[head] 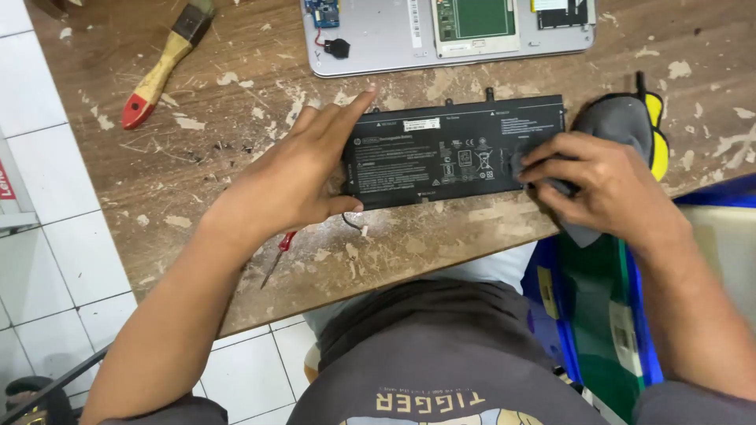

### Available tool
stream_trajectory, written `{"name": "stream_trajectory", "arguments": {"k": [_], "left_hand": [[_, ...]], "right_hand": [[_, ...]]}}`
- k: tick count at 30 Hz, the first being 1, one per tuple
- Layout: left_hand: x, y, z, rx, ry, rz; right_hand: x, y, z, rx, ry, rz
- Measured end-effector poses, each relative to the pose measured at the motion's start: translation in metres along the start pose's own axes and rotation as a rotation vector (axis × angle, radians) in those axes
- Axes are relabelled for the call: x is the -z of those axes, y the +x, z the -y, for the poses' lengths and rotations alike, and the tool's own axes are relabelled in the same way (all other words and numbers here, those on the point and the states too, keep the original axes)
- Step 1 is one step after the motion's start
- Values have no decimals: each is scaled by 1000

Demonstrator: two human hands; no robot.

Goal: Cleaning a laptop battery and the internal chassis of a laptop using a cloth and a brush before installation.

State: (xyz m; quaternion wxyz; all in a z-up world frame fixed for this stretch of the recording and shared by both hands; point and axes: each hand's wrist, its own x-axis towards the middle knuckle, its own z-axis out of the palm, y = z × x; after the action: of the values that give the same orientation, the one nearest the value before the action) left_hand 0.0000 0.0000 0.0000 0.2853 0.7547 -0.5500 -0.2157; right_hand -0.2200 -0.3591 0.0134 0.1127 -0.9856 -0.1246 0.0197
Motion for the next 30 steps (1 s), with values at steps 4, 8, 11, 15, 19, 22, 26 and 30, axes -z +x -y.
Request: {"name": "stream_trajectory", "arguments": {"k": [4,8,11,15,19,22,26,30], "left_hand": [[1,1,-1,-18,-9,-6],[2,2,-4,102,-11,66],[5,3,-8,148,-14,95],[5,3,-7,148,-14,114],[7,8,-10,232,6,175],[8,6,-15,228,9,180],[12,6,-16,261,7,199],[9,4,-12,228,33,192]], "right_hand": [[14,-31,-25,-87,-123,62],[28,-37,-17,-69,58,-157],[9,-29,-13,-37,166,-156],[-9,-19,-3,31,220,-131],[-5,-20,-5,24,175,-96],[-1,-24,-3,-98,39,-108],[5,-25,-3,-38,126,-52],[-5,-37,-17,-151,68,-133]]}}
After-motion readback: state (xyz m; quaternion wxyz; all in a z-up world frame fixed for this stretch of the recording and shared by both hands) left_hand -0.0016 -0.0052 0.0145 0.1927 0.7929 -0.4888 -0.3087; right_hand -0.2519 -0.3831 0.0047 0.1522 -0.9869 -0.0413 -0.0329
